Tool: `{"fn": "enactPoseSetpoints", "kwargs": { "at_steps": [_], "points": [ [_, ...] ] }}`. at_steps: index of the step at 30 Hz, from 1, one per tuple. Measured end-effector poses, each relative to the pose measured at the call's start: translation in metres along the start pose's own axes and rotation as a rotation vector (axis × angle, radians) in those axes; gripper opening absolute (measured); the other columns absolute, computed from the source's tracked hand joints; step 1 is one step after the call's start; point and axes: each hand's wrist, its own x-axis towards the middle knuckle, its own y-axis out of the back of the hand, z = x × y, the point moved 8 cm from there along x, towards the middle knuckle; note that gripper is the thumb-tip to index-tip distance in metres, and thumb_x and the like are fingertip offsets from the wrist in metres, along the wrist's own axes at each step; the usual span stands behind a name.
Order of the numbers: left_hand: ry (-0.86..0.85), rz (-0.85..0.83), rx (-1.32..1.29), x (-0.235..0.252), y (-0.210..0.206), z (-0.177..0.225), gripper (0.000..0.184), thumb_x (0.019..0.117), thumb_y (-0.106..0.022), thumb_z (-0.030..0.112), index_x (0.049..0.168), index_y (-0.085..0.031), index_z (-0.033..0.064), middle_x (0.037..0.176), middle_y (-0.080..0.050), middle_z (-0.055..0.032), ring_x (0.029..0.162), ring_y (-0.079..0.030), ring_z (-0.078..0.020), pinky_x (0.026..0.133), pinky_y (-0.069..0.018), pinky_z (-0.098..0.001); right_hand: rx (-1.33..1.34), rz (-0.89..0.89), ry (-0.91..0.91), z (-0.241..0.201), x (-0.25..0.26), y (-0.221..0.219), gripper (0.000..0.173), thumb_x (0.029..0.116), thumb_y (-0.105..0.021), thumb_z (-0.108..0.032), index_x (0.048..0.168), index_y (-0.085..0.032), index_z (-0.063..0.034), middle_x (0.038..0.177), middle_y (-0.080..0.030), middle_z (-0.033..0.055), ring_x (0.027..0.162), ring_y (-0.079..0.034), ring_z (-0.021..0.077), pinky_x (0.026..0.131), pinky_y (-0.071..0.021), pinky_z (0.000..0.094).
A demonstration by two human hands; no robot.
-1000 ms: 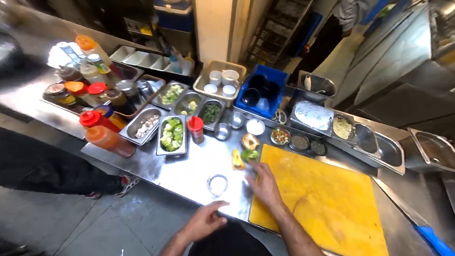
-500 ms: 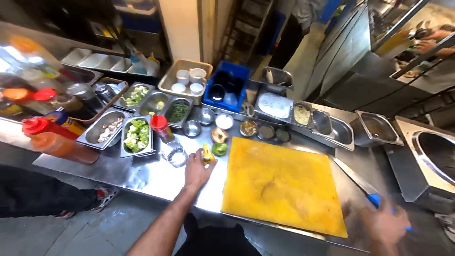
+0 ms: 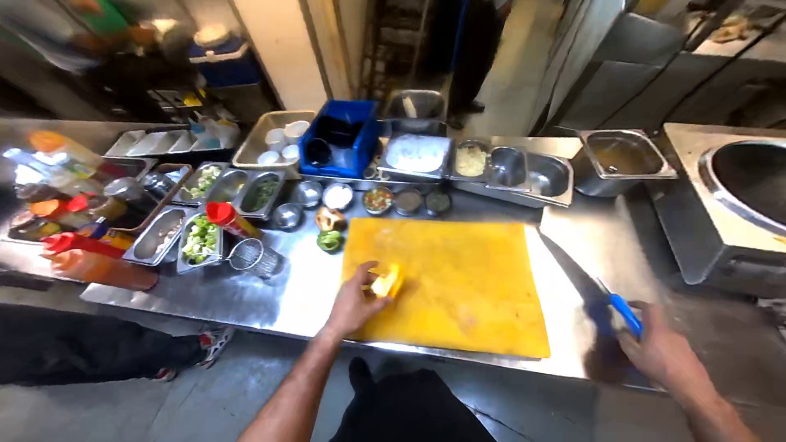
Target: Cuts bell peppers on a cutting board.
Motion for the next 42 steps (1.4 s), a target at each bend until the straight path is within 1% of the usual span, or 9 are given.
{"fn": "enactPoseSetpoints", "kwargs": {
  "at_steps": [3,6,8,10,14,18,27,33,42],
  "points": [
    [-0.118,-0.096,0.147,0.012,-0.057,0.020,0.076,0.0846,-0.085,0.021,0.150,-0.046,0.0107,0.122,-0.068,-0.0118,0.102,-0.070,-0.0239,0.092,-0.0594,-0.0466,0.603,-0.148,-0.046,-0.019,-0.052,-0.019,0.059,0.1061,-0.049,-0.029,0.160,-0.028,-0.0228,0.078,-0.061,0.0121,0.053,-0.059,0.0225,0.047,-0.0523,0.0403],
    [-0.170,-0.106,0.260,0.013,-0.081,0.033,0.069,0.0880,-0.081,0.024,0.147,-0.050,0.0077,0.130,-0.065,-0.0135,0.112,-0.067,-0.0260,0.100,-0.0551,-0.0469,1.087,-0.331,-0.033,-0.054,-0.120,-0.046,0.061,0.0895,-0.058,-0.013,0.147,-0.037,-0.0098,0.087,-0.070,0.0105,0.064,-0.070,0.0231,0.054,-0.0609,0.0377],
    [-0.216,-0.082,0.316,0.012,-0.083,0.040,0.057,0.0870,-0.082,0.023,0.135,-0.059,0.0043,0.129,-0.063,-0.0145,0.108,-0.067,-0.0250,0.096,-0.0573,-0.0440,1.026,-0.385,0.073,-0.078,-0.156,-0.063,0.052,0.0918,-0.059,-0.012,0.141,-0.043,-0.0053,0.094,-0.072,0.0099,0.065,-0.069,0.0212,0.053,-0.0601,0.0360],
    [-0.229,-0.080,0.356,0.011,-0.083,0.043,0.047,0.0859,-0.083,0.025,0.124,-0.065,0.0039,0.130,-0.060,-0.0148,0.107,-0.066,-0.0246,0.094,-0.0582,-0.0421,0.900,-0.402,0.219,-0.108,-0.176,-0.077,0.054,0.0996,-0.058,-0.018,0.151,-0.044,-0.0130,0.091,-0.072,0.0080,0.060,-0.068,0.0197,0.051,-0.0605,0.0365],
    [-0.249,-0.071,0.385,0.009,-0.085,0.045,0.044,0.0860,-0.084,0.023,0.123,-0.068,0.0042,0.132,-0.060,-0.0150,0.111,-0.066,-0.0255,0.097,-0.0572,-0.0431,0.594,-0.309,0.420,-0.157,-0.181,-0.092,0.053,0.1029,-0.057,-0.024,0.155,-0.048,-0.0204,0.090,-0.074,0.0041,0.061,-0.069,0.0126,0.058,-0.0628,0.0342],
    [-0.268,-0.056,0.369,0.006,-0.084,0.044,0.043,0.0856,-0.084,0.022,0.122,-0.069,0.0042,0.134,-0.060,-0.0140,0.113,-0.065,-0.0243,0.097,-0.0570,-0.0417,0.472,-0.417,0.372,-0.186,-0.161,-0.105,0.051,0.1049,-0.053,-0.028,0.155,-0.047,-0.0214,0.097,-0.073,0.0092,0.071,-0.071,0.0177,0.069,-0.0627,0.0389],
    [-0.298,-0.027,0.165,0.000,-0.076,0.029,0.048,0.0816,-0.089,0.022,0.123,-0.070,0.0065,0.136,-0.059,-0.0111,0.109,-0.067,-0.0198,0.094,-0.0596,-0.0397,0.638,-0.670,0.269,-0.224,-0.118,-0.124,0.053,0.1069,-0.053,-0.023,0.158,-0.041,-0.0263,0.085,-0.072,0.0069,0.059,-0.069,0.0158,0.058,-0.0620,0.0327],
    [-0.283,0.069,0.126,-0.004,-0.068,0.013,0.049,0.0802,-0.089,0.022,0.122,-0.072,0.0046,0.126,-0.064,-0.0135,0.109,-0.066,-0.0226,0.095,-0.0583,-0.0414,0.873,-0.793,0.240,-0.196,-0.146,-0.134,0.053,0.1062,-0.052,-0.024,0.158,-0.041,-0.0200,0.087,-0.072,0.0071,0.060,-0.068,0.0180,0.056,-0.0614,0.0332],
    [-0.308,0.066,0.077,-0.002,-0.066,0.004,0.043,0.0788,-0.090,0.018,0.115,-0.073,0.0036,0.118,-0.070,-0.0106,0.102,-0.070,-0.0176,0.093,-0.0594,-0.0373,0.776,-0.850,0.178,-0.233,-0.136,-0.135,0.051,0.1081,-0.051,-0.020,0.158,-0.040,-0.0203,0.086,-0.070,0.0078,0.059,-0.067,0.0166,0.057,-0.0605,0.0318]
  ]
}}
